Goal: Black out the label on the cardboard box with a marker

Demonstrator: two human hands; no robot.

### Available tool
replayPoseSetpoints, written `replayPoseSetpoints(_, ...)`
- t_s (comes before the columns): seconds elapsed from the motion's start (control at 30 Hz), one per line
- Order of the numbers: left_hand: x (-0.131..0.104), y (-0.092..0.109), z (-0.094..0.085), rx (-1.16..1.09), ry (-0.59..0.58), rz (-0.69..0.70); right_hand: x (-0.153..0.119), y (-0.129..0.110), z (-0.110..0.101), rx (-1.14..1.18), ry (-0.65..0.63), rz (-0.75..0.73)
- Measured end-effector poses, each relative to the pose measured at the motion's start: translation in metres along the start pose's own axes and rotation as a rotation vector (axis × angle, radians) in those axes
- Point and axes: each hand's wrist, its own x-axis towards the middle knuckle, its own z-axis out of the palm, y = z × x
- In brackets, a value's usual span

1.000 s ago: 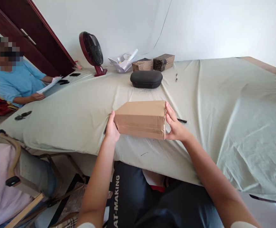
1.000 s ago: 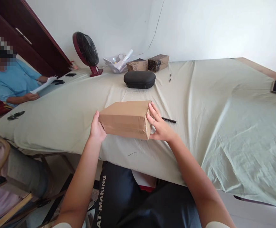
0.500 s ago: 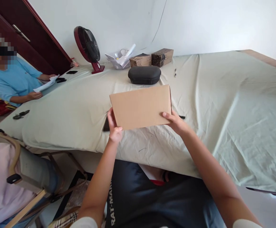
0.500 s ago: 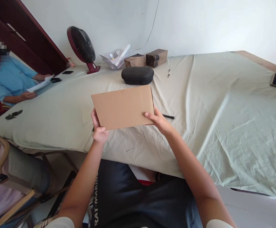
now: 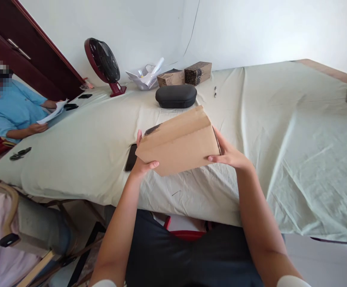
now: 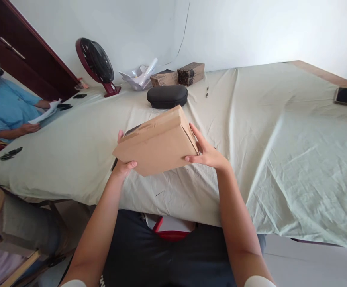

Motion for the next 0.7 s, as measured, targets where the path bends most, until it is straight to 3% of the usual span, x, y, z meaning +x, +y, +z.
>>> replayPoseSetpoints(0.13,0.006,-0.008,-0.009,0.026,-0.115,0.015,-0.007,0.011,-0.002,0.009,-0.001,0.022)
replayPoseSetpoints(0.3,0.008,-0.023,-0.005,0.084,-0.195,0.039,-0.005,0.021,-0.012,-0.054,0.052,-0.022)
replayPoseSetpoints(0.5,0.016,-0.037,-0.001,0.103,-0.136,0.145,-0.001,0.025,-0.008,-0.125,0.192,-0.215)
replayPoseSetpoints(0.7,0.010,-0.037,0.003,0.114,-0.131,0.178,0.001,0.017,0.006,-0.041,0.166,-0.288)
